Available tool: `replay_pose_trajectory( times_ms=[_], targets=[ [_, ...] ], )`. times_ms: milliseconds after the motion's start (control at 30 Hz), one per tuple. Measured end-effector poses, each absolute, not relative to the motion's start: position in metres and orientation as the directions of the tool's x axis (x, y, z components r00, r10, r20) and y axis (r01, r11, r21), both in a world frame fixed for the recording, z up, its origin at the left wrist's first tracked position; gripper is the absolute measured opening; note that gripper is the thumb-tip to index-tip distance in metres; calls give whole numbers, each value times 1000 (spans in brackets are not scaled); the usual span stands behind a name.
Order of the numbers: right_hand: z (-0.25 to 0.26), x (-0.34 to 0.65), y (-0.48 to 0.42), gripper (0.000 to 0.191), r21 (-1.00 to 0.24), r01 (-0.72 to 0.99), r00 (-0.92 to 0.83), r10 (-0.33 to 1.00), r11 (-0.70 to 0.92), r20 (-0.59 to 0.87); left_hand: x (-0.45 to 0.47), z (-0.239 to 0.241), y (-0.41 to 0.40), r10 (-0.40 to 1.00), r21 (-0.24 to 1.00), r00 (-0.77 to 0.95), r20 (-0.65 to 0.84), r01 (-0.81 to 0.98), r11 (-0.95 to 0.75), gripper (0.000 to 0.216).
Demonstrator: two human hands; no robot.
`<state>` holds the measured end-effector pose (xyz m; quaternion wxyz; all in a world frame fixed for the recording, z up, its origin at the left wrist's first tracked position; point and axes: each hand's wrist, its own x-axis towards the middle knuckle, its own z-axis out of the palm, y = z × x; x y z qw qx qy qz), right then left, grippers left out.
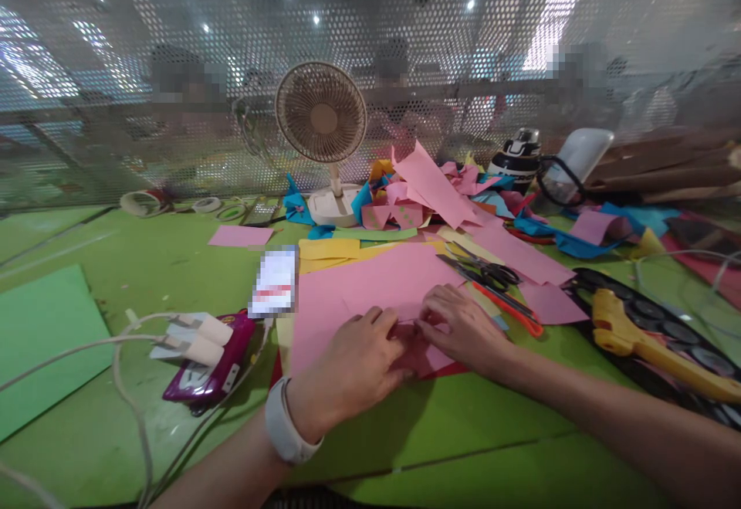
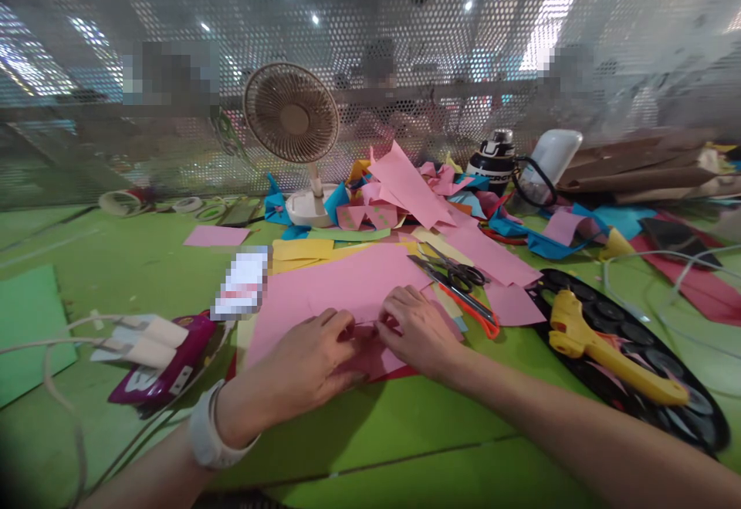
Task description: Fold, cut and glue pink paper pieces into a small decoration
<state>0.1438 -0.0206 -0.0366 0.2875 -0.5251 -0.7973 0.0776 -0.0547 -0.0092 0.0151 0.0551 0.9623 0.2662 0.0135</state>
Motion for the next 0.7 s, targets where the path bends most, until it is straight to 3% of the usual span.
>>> replay_pose_trajectory(
  times_ms=[700],
  targets=[
    [-41, 145, -19, 7, -382, 798, -309, 860, 466, 406, -54, 14, -10, 520, 95, 854, -9, 519, -850, 33]
  ],
)
